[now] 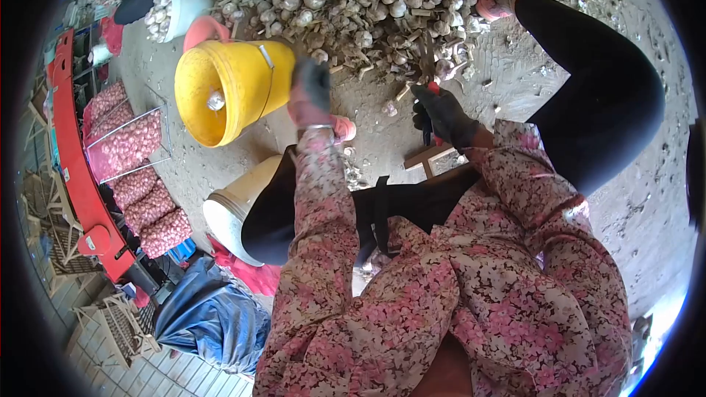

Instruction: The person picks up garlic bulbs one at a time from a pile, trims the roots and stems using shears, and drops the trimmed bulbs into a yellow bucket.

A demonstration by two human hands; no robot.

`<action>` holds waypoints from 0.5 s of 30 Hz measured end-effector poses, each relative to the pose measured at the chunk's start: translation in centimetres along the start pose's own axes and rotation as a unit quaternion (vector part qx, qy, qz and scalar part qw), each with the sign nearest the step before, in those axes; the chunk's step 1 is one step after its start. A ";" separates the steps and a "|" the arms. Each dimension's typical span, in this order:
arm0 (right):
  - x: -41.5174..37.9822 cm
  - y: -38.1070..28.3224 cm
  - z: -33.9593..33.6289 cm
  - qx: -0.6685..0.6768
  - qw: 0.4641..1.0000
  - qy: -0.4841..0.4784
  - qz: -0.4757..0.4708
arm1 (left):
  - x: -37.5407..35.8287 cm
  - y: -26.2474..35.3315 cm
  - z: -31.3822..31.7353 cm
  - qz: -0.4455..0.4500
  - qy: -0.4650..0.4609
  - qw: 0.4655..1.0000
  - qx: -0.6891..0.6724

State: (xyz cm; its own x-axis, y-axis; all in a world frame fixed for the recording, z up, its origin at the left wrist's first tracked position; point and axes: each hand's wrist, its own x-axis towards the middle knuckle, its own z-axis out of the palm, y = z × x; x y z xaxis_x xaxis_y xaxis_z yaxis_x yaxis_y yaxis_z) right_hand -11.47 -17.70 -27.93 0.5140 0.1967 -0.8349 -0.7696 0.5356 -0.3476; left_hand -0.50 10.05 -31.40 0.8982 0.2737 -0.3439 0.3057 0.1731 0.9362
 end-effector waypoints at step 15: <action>3.2 -1.4 -1.3 -0.019 0.999 -0.024 -0.044 | 6.8 -10.0 8.3 0.106 -0.023 0.720 0.685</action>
State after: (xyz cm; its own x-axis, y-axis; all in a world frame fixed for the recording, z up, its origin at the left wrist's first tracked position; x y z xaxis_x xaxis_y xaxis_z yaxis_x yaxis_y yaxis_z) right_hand -9.24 -18.87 -30.68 0.5970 0.1890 -0.7797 -0.7337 0.5215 -0.4354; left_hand 5.15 2.34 -42.50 0.9705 0.1190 -0.2098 0.1562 -0.9729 0.1706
